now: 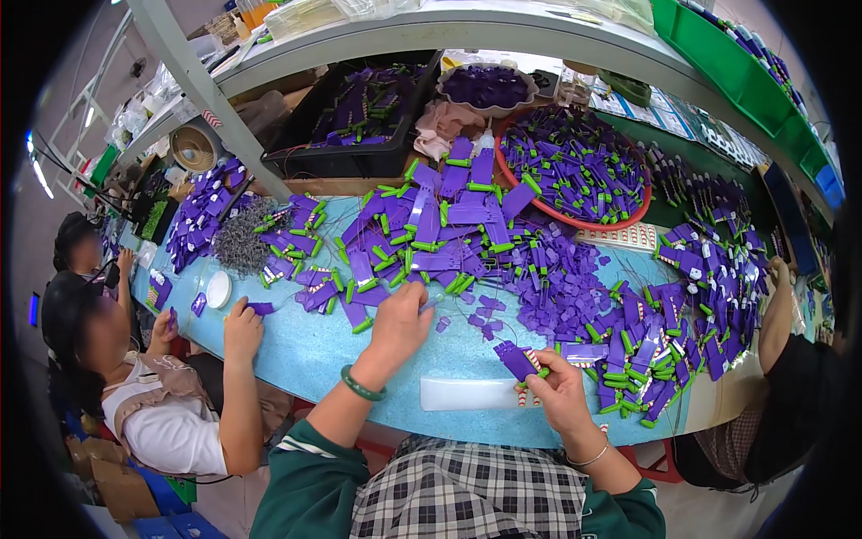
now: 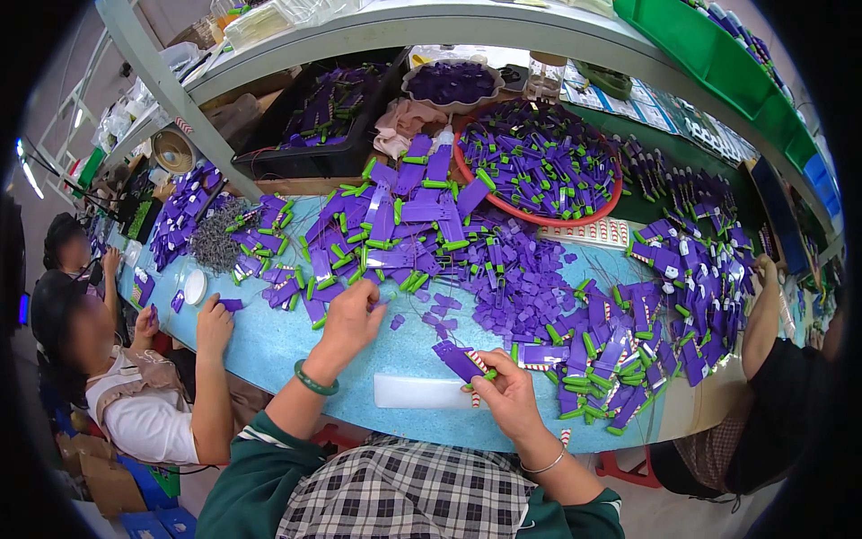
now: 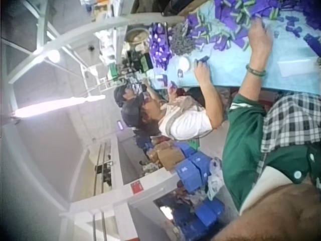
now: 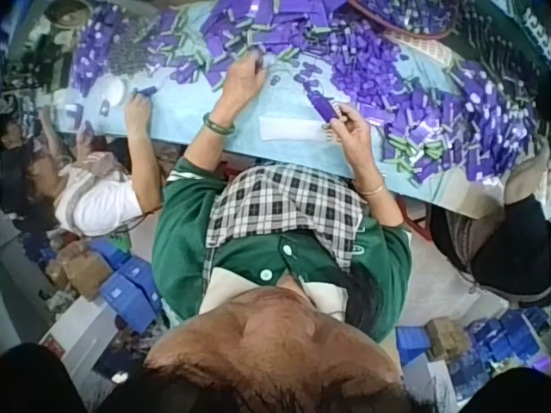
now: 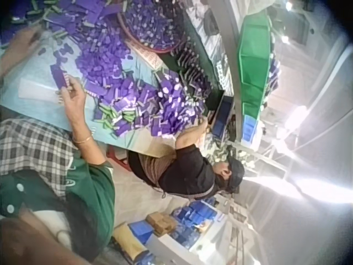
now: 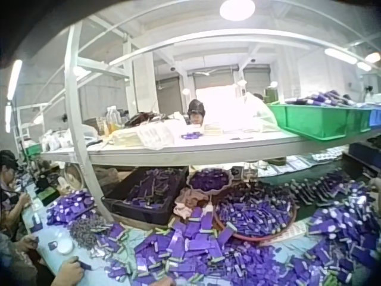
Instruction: The person sits at a table in a factory setting and repeatedly assembles small purple and green plastic components. They pick up a purple rectangular piece and a green cylindrical piece, fit them together, and place the finished unit on the table. The process is repetitive and involves handling the parts by hand.
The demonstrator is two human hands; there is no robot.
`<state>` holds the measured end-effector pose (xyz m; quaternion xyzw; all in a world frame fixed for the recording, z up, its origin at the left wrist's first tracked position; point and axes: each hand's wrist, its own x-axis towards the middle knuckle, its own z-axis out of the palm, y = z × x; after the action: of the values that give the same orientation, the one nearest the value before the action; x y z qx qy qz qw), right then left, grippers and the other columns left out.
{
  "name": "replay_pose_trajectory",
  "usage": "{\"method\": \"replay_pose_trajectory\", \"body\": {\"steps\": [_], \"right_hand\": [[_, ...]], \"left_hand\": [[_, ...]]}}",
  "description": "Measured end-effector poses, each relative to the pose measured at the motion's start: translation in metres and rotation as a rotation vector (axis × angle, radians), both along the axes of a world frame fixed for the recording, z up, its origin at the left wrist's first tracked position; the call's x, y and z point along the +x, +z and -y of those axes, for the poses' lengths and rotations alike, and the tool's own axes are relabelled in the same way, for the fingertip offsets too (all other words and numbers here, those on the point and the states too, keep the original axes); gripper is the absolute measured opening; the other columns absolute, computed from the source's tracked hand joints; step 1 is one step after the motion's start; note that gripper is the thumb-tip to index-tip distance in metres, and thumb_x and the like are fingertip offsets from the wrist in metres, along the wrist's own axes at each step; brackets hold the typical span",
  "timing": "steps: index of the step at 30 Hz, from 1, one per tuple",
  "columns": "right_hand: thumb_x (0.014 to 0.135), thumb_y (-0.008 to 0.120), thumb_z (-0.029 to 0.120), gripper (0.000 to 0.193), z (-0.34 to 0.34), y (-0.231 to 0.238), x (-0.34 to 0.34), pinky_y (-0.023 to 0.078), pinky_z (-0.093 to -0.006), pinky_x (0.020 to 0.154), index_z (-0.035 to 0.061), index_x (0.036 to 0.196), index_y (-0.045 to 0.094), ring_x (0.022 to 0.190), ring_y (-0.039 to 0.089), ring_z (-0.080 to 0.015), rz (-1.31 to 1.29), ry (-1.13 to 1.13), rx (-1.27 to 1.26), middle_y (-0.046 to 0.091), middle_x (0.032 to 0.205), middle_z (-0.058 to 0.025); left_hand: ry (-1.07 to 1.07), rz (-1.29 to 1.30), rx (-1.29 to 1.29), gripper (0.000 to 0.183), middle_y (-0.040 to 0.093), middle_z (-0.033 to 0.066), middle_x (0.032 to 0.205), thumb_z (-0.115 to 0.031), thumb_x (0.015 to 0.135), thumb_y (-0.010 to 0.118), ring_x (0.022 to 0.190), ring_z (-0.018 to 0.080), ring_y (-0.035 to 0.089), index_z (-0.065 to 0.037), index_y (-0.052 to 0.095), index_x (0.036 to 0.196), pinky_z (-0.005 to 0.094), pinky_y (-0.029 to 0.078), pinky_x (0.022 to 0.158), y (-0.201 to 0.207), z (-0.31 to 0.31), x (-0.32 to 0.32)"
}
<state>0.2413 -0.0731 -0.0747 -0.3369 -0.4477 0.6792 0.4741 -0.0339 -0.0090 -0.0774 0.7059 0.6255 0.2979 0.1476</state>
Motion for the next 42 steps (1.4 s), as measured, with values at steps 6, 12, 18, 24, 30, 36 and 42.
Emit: {"method": "replay_pose_trajectory", "body": {"steps": [6, 12, 18, 24, 30, 36, 42], "right_hand": [[0.082, 0.059, -0.008, 0.034, 0.001, 0.018, -0.023, 0.055, -0.0269, 0.077, -0.0006, 0.115, 0.061, 0.085, 0.055, -0.012, 0.143, -0.04, 0.106, 0.049, 0.094, -0.0051], [0.072, 0.068, -0.007, 0.042, 0.005, 0.017, -0.023, 0.04, -0.0241, 0.055, 0.0106, 0.11, 0.068, 0.065, 0.048, -0.0099, 0.53, -0.232, 0.446, 0.048, 0.074, -0.0018], [0.071, 0.068, -0.005, 0.042, 0.006, 0.03, -0.011, 0.038, -0.0248, 0.055, 0.0119, 0.11, 0.069, 0.061, 0.046, -0.0124, 0.616, -0.093, 0.428, 0.047, 0.069, -0.0023], [0.071, 0.07, -0.002, 0.041, -0.013, 0.036, 0.013, 0.039, -0.0257, 0.055, 0.0141, 0.108, 0.07, 0.059, 0.046, -0.0123, 0.689, 0.369, 0.354, 0.051, 0.07, -0.0031], [0.071, 0.074, -0.001, 0.04, 0.003, 0.008, -0.013, 0.049, -0.024, 0.068, 0.0033, 0.109, 0.064, 0.076, 0.059, -0.0094, 0.052, 0.086, -0.061, 0.062, 0.085, -0.0033], [0.07, 0.073, 0.0, 0.036, -0.02, 0.04, 0.0, 0.05, -0.03, 0.066, 0.0032, 0.104, 0.061, 0.076, 0.063, -0.0194, 0.567, 0.288, 0.586, 0.064, 0.089, -0.0092], [0.074, 0.071, 0.013, 0.015, -0.033, 0.046, -0.014, 0.048, -0.0337, 0.058, 0.0054, 0.083, 0.062, 0.07, 0.061, -0.0238, 0.733, 0.309, 0.831, 0.06, 0.078, -0.0075]], "left_hand": [[-0.13, 0.959, -0.299, 0.033, 0.054, 0.002, 0.091, 0.007, 0.079, 0.066, 0.085, 0.0102, 0.054, -0.001, 0.053, 0.108, 0.0257, 0.05, 0.074, 0.014, 0.046, 0.028], [-0.272, 1.326, -0.278, 0.027, 0.059, 0.0072, 0.104, 0.009, 0.084, 0.059, 0.097, 0.0123, 0.058, 0.002, 0.054, 0.11, 0.0268, 0.049, 0.087, 0.018, 0.066, 0.054], [-0.215, 1.434, -0.465, 0.023, 0.063, 0.0093, 0.099, 0.008, 0.082, 0.062, 0.09, 0.0157, 0.063, 0.002, 0.06, 0.104, 0.028, 0.052, 0.083, 0.006, 0.068, 0.053], [-0.304, 1.093, -0.61, 0.021, 0.066, 0.0066, 0.094, 0.002, 0.083, 0.065, 0.086, 0.0124, 0.063, 0.003, 0.062, 0.103, 0.0254, 0.052, 0.077, 0.003, 0.086, 0.057], [-0.219, 1.221, -0.642, 0.018, 0.064, 0.0023, 0.091, -0.004, 0.081, 0.068, 0.084, 0.0094, 0.06, 0.0, 0.063, 0.098, 0.0234, 0.047, 0.076, 0.017, 0.075, 0.067], [-0.4, 0.953, -0.479, 0.014, 0.06, 0.0002, 0.088, -0.006, 0.078, 0.072, 0.081, 0.0082, 0.056, -0.001, 0.063, 0.088, 0.0254, 0.046, 0.073, 0.034, 0.067, 0.06], [-0.535, 0.512, -0.201, 0.014, 0.058, 0.0055, 0.083, -0.008, 0.076, 0.072, 0.073, 0.0131, 0.057, -0.001, 0.064, 0.084, 0.027, 0.045, 0.066, 0.049, 0.06, 0.058]]}}
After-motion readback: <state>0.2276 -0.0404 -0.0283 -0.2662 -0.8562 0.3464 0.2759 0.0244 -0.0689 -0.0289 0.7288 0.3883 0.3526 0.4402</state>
